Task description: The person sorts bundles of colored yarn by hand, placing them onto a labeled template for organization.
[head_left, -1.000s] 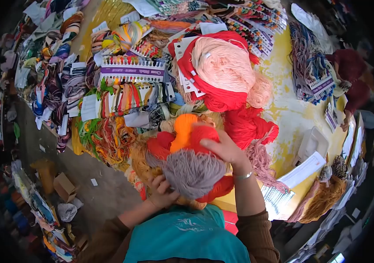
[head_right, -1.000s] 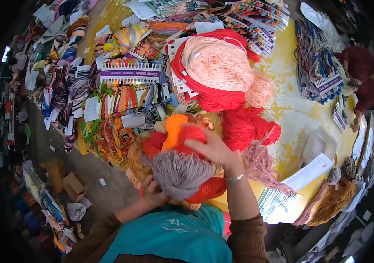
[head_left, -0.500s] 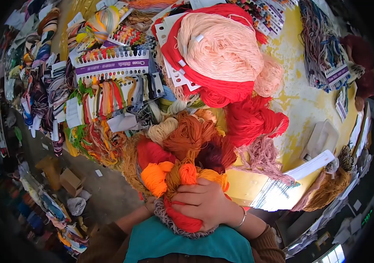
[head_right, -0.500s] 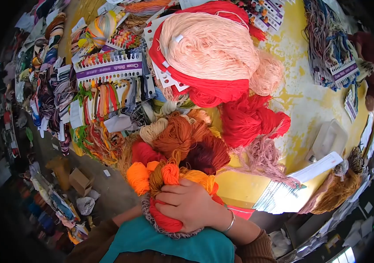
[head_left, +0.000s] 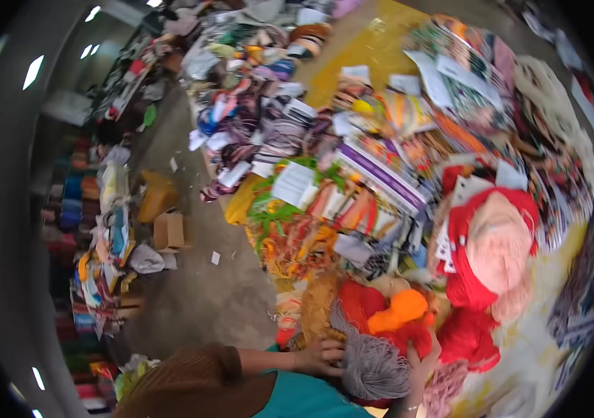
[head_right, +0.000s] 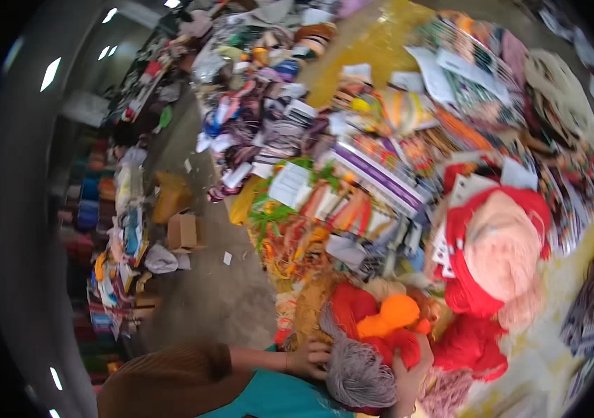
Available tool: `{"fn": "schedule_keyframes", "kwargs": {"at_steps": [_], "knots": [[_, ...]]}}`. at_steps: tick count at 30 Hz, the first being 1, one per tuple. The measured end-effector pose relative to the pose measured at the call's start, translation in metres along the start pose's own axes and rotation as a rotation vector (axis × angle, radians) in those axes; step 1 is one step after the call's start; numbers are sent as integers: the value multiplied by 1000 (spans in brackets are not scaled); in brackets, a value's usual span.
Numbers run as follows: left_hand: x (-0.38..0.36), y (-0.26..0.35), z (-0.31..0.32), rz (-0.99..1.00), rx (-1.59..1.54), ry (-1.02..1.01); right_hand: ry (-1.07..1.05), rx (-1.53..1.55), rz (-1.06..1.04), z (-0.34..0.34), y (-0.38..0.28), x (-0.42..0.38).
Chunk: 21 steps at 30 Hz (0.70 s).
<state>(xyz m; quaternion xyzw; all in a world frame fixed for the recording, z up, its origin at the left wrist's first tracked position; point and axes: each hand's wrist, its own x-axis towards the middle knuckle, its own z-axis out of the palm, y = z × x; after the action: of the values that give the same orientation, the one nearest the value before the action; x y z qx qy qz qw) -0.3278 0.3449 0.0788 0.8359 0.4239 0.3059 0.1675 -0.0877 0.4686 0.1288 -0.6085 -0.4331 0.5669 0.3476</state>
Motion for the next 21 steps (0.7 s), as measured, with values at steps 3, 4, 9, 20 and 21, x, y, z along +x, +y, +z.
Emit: {"fn": "schedule_keyframes", "kwargs": {"at_steps": [3,4,9,20,21], "knots": [[12,0,-2,30,67,88,-40,75,58,-2,13,3],[13,2,0,22,54,106,76,49,101,2,22,1],[10,2,3,32,33,117,135,229,230,-2,26,1],[-1,-1,10,67,40,96,166,144,115,5,-4,7],[1,-1,9,77,39,97,147,149,114,4,-4,7]]}}
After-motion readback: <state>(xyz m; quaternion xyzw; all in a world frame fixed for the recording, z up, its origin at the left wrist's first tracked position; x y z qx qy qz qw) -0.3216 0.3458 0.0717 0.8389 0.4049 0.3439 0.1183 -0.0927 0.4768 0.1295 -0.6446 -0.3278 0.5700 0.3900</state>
